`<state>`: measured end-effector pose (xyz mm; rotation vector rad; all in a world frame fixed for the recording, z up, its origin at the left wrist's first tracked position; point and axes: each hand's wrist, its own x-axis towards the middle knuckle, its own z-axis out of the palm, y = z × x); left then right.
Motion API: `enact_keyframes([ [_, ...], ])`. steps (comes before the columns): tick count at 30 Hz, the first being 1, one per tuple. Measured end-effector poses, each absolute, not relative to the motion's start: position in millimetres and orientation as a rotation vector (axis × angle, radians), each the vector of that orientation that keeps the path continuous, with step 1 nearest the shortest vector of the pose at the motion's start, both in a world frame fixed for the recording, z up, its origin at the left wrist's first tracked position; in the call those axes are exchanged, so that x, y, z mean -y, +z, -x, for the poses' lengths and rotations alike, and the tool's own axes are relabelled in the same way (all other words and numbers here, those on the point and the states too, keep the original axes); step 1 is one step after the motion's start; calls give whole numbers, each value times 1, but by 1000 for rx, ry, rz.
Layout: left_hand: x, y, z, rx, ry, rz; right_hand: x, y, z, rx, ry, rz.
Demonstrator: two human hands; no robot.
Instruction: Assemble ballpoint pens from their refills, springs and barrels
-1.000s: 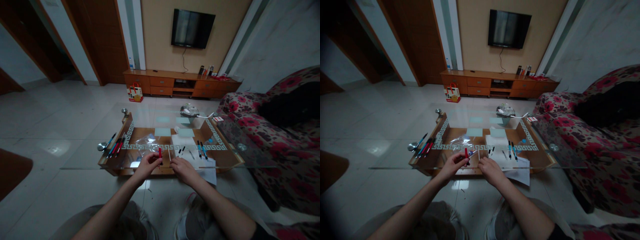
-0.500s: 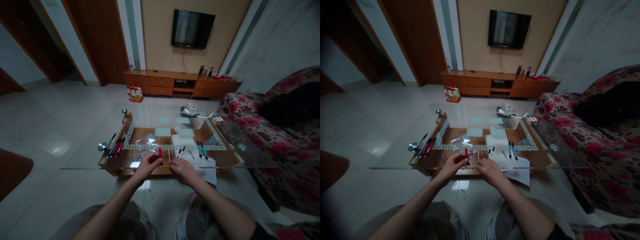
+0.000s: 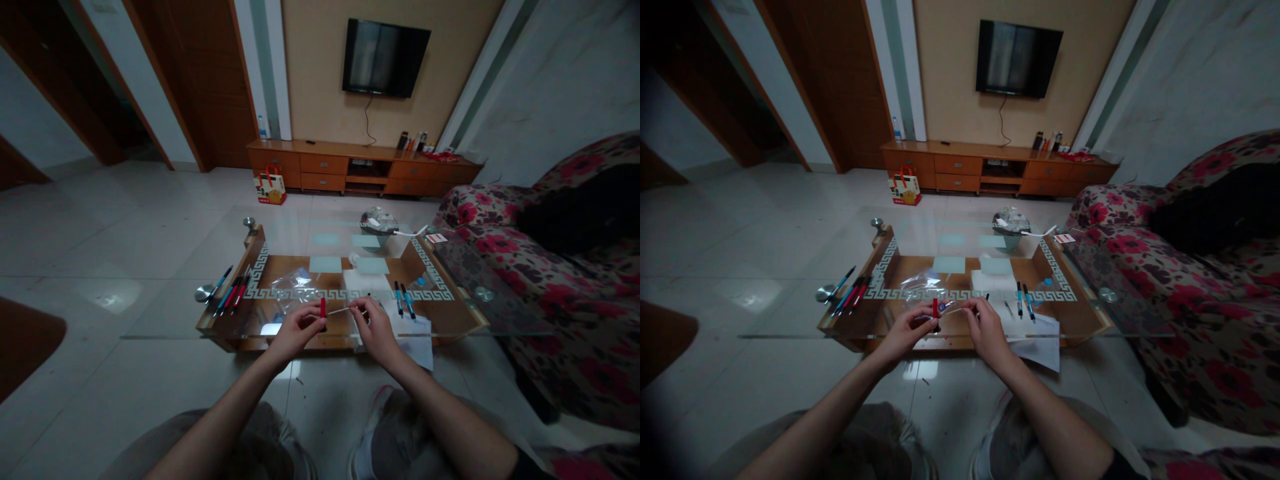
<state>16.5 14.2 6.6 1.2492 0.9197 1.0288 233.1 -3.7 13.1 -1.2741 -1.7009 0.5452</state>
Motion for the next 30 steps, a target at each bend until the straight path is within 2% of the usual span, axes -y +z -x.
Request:
enact_keyframes([
  [5,-12,4,-17,-870,934,-1305,-5,3,-233,1402,867,1247],
  [9,-12,-1,-18,-851,922,-1370,-12,2,-236,1214,989,1187],
  [18,-16,-13,-13,-1076,828,-1436,-17,13,-252,1052,947,1176],
  [30,-16,-4,-14,-1116,863,-1417,-18,10,-253,1066,972,1180],
])
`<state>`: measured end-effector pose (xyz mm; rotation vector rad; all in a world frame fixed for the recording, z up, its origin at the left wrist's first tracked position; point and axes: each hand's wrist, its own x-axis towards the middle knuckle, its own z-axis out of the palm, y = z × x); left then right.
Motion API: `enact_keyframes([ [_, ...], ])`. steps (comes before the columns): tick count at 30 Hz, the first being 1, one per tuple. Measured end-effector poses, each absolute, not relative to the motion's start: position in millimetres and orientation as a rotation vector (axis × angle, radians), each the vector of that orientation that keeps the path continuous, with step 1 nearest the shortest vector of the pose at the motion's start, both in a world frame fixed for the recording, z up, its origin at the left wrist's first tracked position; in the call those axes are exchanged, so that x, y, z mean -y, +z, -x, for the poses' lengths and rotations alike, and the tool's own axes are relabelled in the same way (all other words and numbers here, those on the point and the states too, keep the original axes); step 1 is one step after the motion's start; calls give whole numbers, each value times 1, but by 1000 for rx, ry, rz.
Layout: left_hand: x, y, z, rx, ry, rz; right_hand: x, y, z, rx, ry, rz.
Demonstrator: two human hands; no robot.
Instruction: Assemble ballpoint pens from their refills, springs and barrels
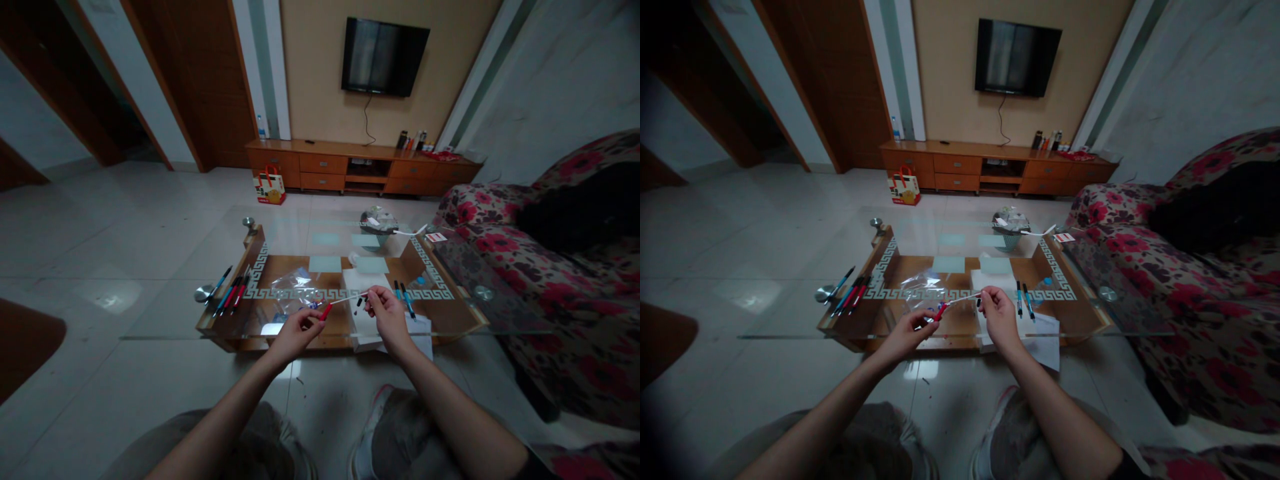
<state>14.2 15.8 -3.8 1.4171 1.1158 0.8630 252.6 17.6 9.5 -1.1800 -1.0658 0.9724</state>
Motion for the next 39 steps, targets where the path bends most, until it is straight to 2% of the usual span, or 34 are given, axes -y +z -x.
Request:
enact_keyframes([
  [24,-13,-2,-14,-1002,808,-1567,-15,5,-246,1040,1209,1174],
  [39,-15,4,-11,-1048,886,-1630,-15,6,-253,1305,1142,1185],
])
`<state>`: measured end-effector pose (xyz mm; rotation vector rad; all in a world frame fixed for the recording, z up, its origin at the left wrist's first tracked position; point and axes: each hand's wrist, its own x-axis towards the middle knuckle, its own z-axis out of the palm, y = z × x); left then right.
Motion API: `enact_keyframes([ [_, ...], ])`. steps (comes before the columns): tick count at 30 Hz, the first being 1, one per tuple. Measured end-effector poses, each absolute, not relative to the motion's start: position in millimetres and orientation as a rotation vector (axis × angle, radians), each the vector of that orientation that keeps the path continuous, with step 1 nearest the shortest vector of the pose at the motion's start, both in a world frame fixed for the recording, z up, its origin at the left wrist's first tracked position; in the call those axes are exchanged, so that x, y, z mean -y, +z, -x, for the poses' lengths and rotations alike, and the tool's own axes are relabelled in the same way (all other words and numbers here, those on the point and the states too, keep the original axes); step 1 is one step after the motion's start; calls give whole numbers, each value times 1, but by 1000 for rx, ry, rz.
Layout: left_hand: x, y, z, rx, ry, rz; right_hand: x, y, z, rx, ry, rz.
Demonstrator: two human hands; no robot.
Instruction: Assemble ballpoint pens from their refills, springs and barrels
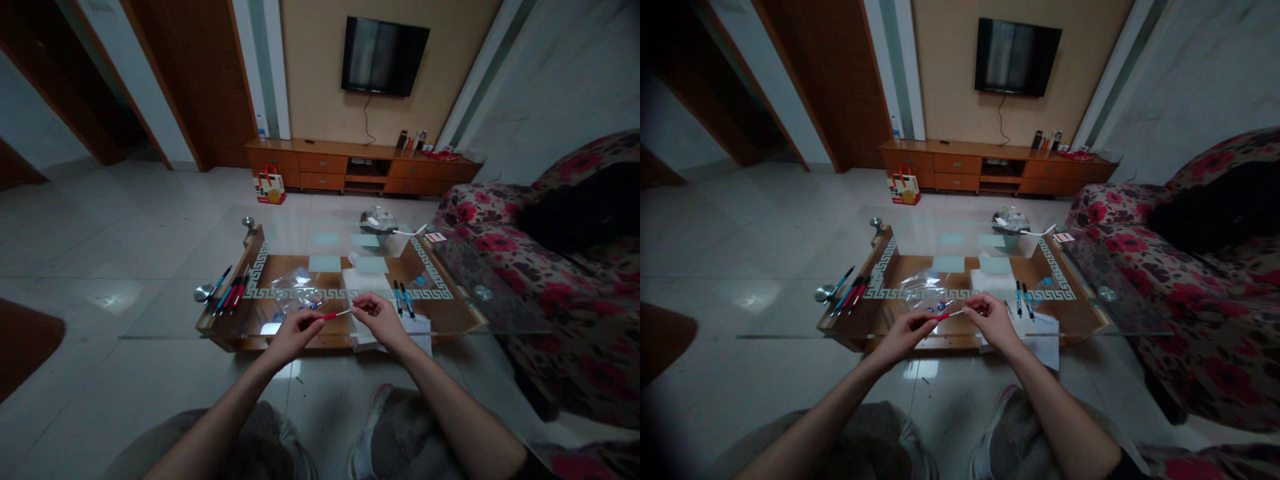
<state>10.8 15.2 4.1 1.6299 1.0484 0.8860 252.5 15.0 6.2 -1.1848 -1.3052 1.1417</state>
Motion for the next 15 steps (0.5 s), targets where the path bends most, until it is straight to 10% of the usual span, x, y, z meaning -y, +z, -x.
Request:
enact_keyframes([
  [15,-17,1,-6,-1086,788,-1569,-9,11,-248,1384,1122,1226],
])
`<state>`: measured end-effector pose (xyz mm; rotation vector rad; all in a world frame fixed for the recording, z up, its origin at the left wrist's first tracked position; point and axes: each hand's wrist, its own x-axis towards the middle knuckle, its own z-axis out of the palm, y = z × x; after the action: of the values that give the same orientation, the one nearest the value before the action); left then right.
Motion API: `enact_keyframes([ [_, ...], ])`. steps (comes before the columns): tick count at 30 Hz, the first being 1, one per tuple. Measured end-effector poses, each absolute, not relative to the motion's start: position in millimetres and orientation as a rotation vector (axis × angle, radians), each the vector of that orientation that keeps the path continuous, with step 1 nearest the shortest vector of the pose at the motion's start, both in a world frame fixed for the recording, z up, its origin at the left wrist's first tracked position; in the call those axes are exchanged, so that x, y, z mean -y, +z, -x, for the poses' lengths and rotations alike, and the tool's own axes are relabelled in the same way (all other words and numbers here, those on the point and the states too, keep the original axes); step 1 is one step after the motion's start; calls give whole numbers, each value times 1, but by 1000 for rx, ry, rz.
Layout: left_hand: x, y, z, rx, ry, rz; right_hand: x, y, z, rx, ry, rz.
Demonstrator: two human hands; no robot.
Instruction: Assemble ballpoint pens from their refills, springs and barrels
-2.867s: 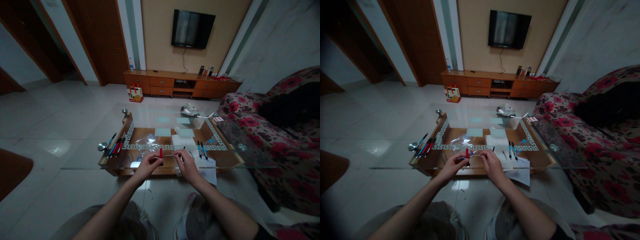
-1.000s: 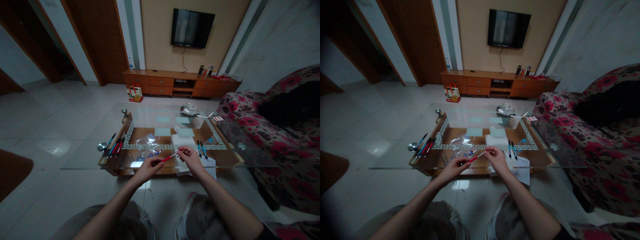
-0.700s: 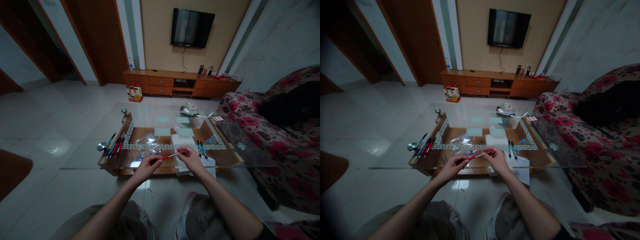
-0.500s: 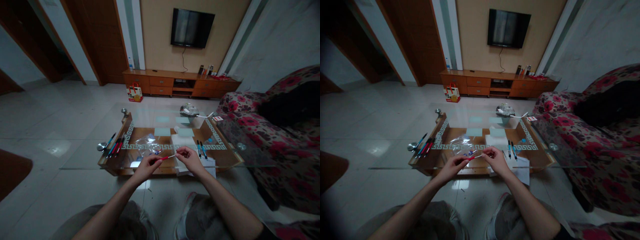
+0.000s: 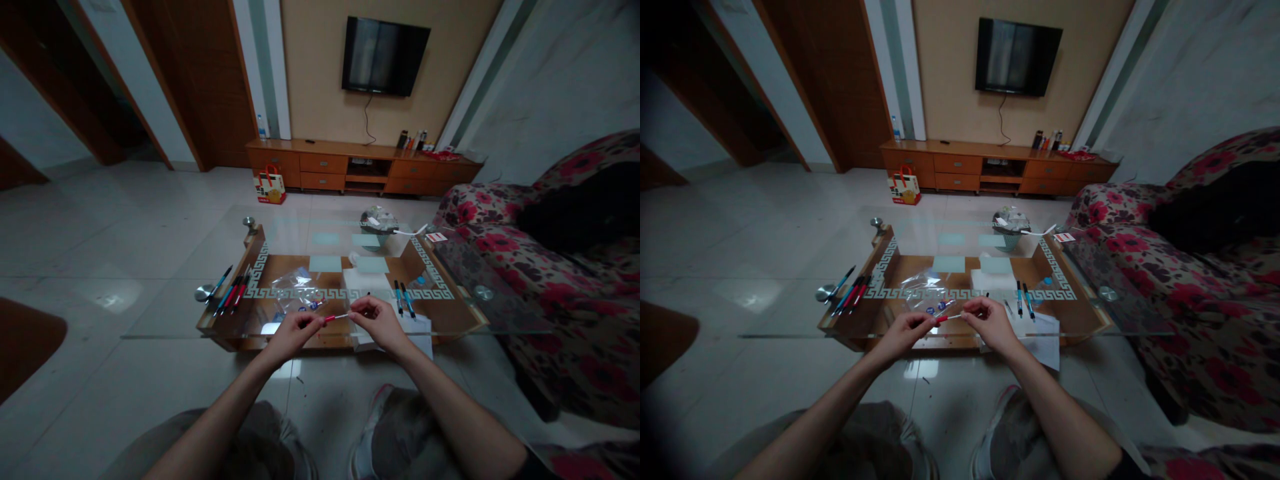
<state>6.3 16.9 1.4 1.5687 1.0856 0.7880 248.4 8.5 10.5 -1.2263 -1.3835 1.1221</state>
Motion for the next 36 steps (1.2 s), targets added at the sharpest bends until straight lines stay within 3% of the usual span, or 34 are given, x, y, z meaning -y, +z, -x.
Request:
enact_keyframes([
  [23,-15,4,-6,-1047,760,-1611,-7,7,-245,1508,1081,1234],
  [36,-4,8,-8,-930,620,-1982,1,14,-235,1733,1004,1289],
])
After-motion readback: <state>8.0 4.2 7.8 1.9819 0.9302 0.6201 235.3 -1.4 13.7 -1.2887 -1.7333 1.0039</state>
